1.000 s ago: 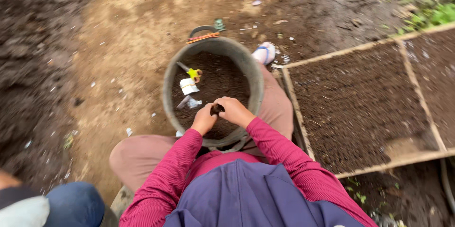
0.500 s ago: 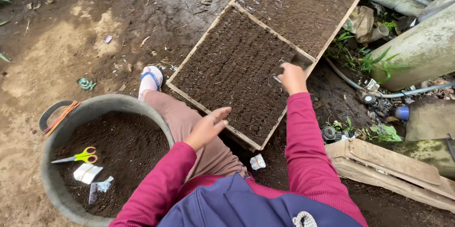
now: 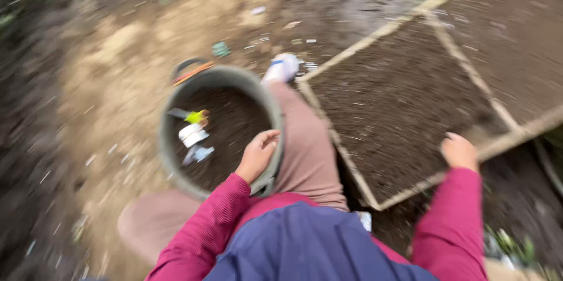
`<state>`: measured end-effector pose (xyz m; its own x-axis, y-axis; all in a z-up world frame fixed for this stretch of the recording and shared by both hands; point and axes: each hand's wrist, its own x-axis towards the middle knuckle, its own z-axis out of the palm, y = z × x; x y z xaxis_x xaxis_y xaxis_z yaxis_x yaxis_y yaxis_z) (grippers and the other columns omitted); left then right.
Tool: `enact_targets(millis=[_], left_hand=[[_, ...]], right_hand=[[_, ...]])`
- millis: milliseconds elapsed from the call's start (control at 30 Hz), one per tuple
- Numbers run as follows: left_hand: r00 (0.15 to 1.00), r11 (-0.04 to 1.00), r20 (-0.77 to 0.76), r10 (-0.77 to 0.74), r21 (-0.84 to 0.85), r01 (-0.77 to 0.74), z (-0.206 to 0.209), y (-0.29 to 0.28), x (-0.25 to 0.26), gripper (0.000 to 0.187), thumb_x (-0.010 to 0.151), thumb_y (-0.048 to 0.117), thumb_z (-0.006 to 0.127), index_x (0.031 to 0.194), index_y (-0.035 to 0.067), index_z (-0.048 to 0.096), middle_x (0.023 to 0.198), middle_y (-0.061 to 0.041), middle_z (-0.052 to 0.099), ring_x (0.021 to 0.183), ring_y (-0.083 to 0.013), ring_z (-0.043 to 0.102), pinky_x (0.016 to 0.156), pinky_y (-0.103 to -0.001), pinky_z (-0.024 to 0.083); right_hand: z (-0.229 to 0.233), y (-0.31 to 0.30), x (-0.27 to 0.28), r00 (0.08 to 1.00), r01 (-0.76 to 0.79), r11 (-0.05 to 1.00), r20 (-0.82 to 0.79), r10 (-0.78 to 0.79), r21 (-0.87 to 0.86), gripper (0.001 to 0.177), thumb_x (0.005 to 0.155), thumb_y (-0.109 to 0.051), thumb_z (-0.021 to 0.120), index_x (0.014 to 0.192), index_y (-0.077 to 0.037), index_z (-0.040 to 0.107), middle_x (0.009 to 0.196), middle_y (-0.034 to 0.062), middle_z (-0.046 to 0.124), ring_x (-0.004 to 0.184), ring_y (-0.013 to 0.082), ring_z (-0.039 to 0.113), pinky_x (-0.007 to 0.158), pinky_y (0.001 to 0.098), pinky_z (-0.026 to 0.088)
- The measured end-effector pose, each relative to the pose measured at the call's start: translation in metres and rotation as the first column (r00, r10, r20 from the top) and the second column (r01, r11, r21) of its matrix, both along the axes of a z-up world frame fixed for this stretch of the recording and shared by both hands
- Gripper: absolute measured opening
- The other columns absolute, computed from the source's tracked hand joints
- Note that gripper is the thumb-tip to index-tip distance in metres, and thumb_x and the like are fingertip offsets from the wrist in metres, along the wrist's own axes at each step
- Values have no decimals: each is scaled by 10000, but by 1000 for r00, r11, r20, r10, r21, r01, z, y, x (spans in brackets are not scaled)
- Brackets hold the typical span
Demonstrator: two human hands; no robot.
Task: The person sits on the ground and repeatedly scoops soil from a bucket, mixes it with seeds, and places the mixture into a wooden seed tray. A second person is visible nearby holding a phone.
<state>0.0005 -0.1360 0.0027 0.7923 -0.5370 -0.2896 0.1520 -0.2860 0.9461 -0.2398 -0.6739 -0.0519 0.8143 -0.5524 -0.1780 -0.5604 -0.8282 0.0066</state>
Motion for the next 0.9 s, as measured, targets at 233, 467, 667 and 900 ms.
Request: enact_targets(millis=[233, 467, 667, 900], left_hand=[[674, 561, 735, 67, 531, -635, -51, 183, 24, 345, 717, 45, 452, 952, 128, 690, 986, -74, 647, 910, -325, 560, 735, -456, 425], [854, 89, 501, -137, 865, -493, -49, 196, 51, 468, 695, 517, 688, 1050, 216, 638, 1069, -30, 518, 1029, -264, 417, 773, -425, 332], [777, 360, 621, -99, 751, -554, -100, 229, 51, 219, 864, 464, 526, 785, 260, 508, 869, 87, 386, 929, -167, 288, 772, -410, 171], [721, 489, 693, -35, 641, -592, -63, 250, 39, 182, 811, 413, 536, 693, 280, 495, 736, 88, 430, 833, -158, 359, 765, -389, 197]], right_hand=[[99, 98, 104, 966, 247, 969, -75, -246, 6, 488, 792, -153, 445, 1183, 73, 627, 1074, 353, 663, 970, 507, 600, 734, 533, 424], [170, 278, 196, 959, -69, 873, 274, -75, 483, 398, 947, -189, 477, 1317, -54, 533, 1252, 172, 558, 1099, 336, 511, 946, 459, 364], [171, 430, 188, 958, -114, 866, 284, -34, 487, 531, 799, -214, 612, 1284, -16, 525, 1135, 273, 594, 1059, 467, 549, 951, 560, 407], [107, 437, 221, 713, -507, 804, 675, 190, 309, 238, 1007, -167, 472, 1030, -52, 679, 998, 148, 652, 1014, 344, 587, 998, 476, 404]])
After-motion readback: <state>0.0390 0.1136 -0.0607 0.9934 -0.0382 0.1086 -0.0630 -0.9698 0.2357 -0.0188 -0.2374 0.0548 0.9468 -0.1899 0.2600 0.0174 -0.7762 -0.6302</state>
